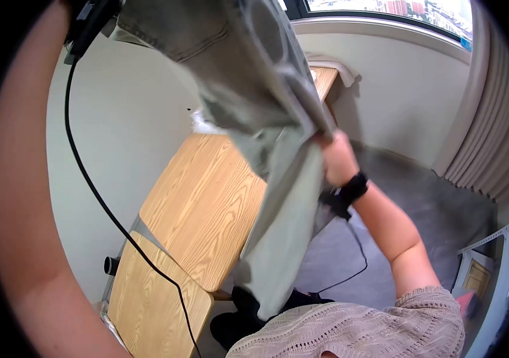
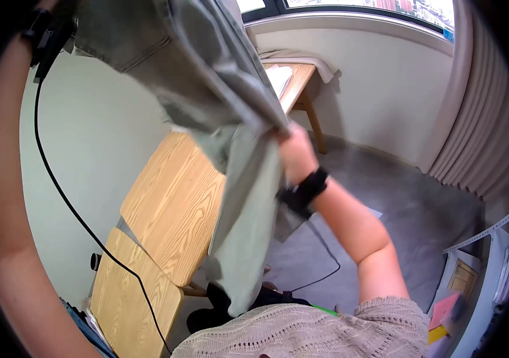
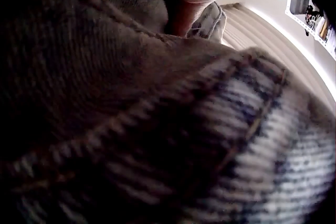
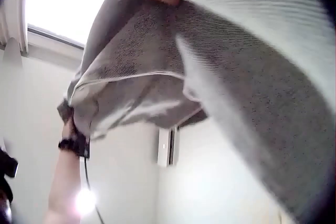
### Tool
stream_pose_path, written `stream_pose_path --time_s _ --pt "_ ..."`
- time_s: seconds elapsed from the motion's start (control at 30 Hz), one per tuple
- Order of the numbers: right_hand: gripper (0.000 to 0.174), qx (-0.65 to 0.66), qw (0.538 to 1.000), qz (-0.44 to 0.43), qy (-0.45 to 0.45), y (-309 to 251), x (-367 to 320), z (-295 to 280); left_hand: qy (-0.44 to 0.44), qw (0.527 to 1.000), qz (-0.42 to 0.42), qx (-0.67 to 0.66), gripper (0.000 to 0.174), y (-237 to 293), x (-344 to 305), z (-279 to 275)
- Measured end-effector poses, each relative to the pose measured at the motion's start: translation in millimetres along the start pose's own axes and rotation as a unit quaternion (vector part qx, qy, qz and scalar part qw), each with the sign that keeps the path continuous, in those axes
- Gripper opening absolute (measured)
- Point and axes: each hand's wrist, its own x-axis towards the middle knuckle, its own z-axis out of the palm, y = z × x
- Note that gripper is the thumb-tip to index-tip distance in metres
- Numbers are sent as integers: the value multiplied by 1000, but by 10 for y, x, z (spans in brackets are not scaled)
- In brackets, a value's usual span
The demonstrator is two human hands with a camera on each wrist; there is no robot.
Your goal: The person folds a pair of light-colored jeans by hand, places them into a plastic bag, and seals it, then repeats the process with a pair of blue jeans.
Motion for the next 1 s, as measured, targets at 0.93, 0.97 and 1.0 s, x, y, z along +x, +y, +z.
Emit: stream_pose_path --time_s 0.93,0.97,1.0 --pt "94 -347 916 -176 95 537 -822 86 -261 836 -243 -418 11 1059 -1130 510" --pt "80 -336 909 -214 120 592 -770 118 -266 837 -237 -415 11 1080 -1137 461" --pt "80 -336 910 -212 119 619 -744 81 -272 839 -230 -411 12 1094 -1152 432"
